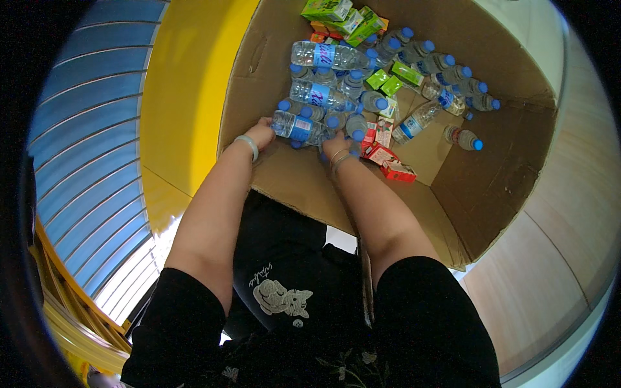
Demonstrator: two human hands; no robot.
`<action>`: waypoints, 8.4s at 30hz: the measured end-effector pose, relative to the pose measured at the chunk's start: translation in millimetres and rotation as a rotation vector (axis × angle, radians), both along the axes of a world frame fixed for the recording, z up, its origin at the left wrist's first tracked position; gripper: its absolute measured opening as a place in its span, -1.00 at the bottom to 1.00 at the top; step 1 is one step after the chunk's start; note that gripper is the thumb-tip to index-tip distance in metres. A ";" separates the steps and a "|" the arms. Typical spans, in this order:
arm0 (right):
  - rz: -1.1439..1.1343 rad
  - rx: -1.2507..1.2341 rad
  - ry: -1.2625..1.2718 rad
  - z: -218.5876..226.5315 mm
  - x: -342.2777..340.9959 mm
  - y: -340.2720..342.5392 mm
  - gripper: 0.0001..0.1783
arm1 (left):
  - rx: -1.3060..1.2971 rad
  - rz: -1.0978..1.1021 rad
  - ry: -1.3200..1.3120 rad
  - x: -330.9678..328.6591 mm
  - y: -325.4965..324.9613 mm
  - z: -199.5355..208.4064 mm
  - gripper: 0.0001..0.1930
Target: The person picks water bottles from a cardboard box on the floor and places them onto a yellow shelf. The person handles the bottles one at a time, arranging them in rows on the shelf.
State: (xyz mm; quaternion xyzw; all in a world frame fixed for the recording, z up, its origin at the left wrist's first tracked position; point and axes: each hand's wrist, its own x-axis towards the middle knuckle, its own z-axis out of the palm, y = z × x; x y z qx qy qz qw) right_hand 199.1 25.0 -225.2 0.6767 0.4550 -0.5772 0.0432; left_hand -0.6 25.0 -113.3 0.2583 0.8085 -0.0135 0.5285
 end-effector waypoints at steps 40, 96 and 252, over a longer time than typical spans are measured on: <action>-0.006 0.447 0.400 237.9 -24.2 -39.2 -0.17 | 0.957 0.118 0.101 37.7 -147.1 254.9 -0.32; 0.723 1.311 1.283 498.6 -33.6 -229.6 -0.42 | 1.120 1.284 -0.866 126.8 -447.6 423.4 -0.59; 1.562 0.296 0.781 365.7 -250.0 -502.5 -0.36 | 1.518 2.666 -0.839 90.0 -605.4 183.5 -0.65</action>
